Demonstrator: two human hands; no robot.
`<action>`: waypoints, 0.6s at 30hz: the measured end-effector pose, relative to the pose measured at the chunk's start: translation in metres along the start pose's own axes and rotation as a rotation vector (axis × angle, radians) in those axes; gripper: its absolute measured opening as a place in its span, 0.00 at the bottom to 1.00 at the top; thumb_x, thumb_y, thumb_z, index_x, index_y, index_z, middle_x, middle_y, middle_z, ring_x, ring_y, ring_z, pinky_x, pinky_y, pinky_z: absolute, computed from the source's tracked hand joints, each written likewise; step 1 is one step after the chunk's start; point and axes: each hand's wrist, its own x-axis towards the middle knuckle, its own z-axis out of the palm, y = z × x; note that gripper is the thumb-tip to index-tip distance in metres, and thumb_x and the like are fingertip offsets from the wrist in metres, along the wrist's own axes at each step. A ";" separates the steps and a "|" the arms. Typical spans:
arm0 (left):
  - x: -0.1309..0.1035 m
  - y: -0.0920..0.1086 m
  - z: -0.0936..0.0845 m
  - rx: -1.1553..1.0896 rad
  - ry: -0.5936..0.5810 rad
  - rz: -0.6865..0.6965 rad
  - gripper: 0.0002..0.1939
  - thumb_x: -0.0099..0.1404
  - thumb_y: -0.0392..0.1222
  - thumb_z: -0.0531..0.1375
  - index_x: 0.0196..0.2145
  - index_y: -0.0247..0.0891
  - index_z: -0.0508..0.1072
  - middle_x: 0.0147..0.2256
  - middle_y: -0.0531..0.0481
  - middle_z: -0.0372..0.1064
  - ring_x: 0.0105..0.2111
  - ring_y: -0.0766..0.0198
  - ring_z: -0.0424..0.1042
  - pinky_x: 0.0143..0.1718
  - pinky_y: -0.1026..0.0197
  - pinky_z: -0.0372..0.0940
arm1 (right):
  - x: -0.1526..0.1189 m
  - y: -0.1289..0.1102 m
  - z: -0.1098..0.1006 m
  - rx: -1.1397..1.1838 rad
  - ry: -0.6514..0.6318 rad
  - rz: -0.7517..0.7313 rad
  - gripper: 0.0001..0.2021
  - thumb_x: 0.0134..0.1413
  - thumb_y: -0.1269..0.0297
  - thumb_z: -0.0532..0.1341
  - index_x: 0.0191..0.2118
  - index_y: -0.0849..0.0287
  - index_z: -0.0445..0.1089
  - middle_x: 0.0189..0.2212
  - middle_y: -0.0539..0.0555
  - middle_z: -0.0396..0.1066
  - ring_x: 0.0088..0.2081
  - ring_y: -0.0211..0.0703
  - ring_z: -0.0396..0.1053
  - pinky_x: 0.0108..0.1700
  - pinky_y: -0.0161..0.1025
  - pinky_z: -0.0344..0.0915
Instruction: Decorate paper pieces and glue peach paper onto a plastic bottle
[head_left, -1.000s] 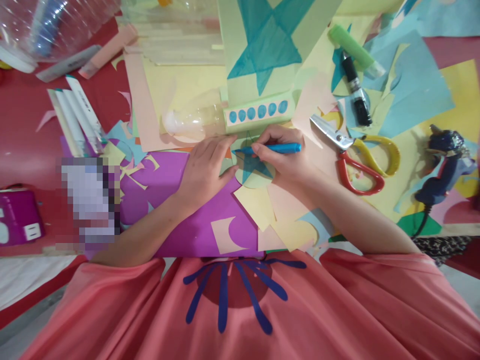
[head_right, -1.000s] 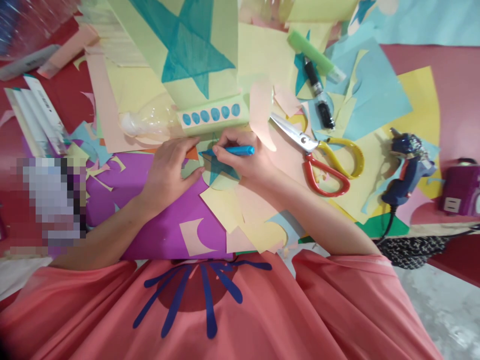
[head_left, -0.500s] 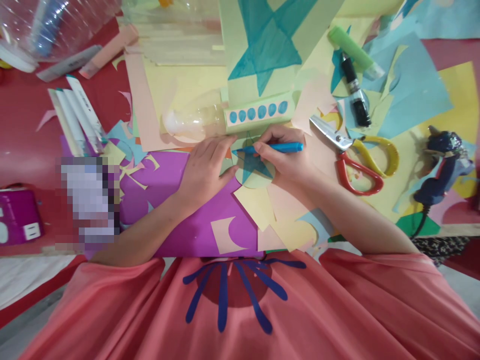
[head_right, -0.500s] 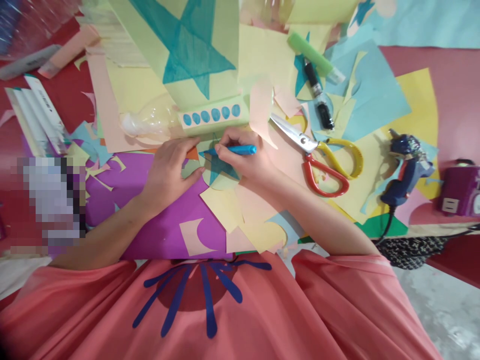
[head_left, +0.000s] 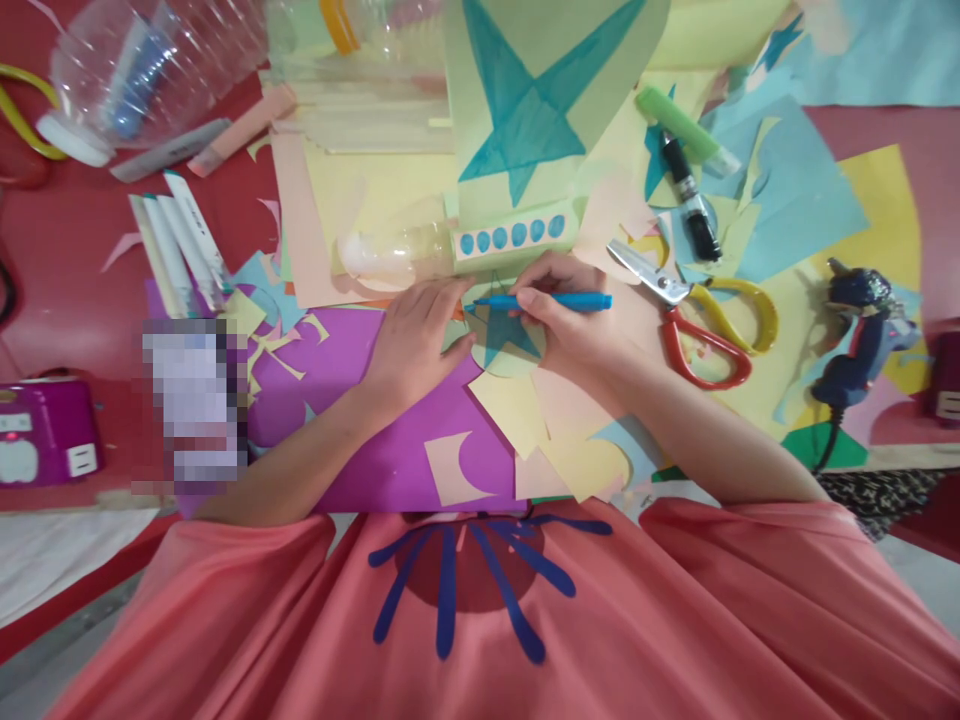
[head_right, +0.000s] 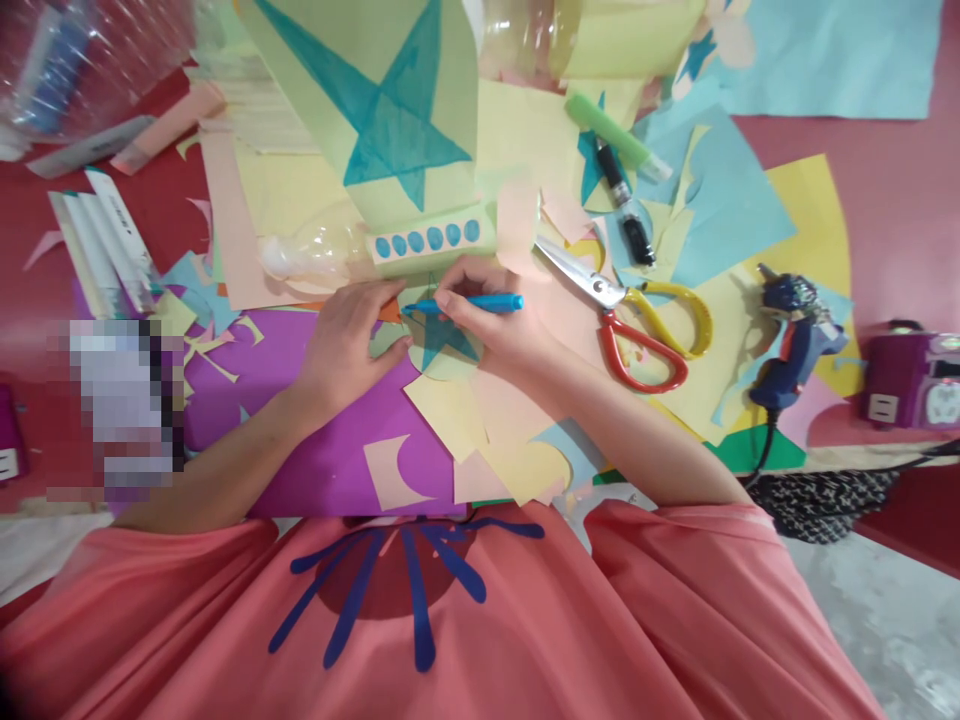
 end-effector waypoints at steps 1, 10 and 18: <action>0.000 0.000 0.000 0.000 -0.003 -0.002 0.24 0.66 0.39 0.58 0.58 0.40 0.63 0.56 0.41 0.69 0.58 0.50 0.66 0.58 0.47 0.62 | -0.002 0.000 0.000 0.000 0.007 -0.012 0.19 0.52 0.43 0.63 0.28 0.55 0.67 0.22 0.47 0.67 0.24 0.34 0.67 0.27 0.35 0.67; 0.002 0.001 -0.003 -0.005 -0.017 -0.010 0.22 0.67 0.40 0.57 0.58 0.39 0.62 0.56 0.41 0.69 0.58 0.50 0.66 0.56 0.47 0.63 | -0.020 0.001 -0.007 -0.041 0.103 -0.035 0.18 0.48 0.44 0.67 0.31 0.55 0.71 0.27 0.49 0.72 0.29 0.36 0.72 0.32 0.36 0.71; 0.001 -0.002 -0.001 0.002 0.001 0.018 0.24 0.67 0.42 0.58 0.59 0.37 0.62 0.56 0.40 0.68 0.58 0.49 0.65 0.58 0.47 0.62 | -0.018 0.012 -0.012 0.050 -0.070 0.096 0.19 0.50 0.45 0.66 0.38 0.57 0.74 0.33 0.51 0.75 0.35 0.38 0.74 0.40 0.39 0.72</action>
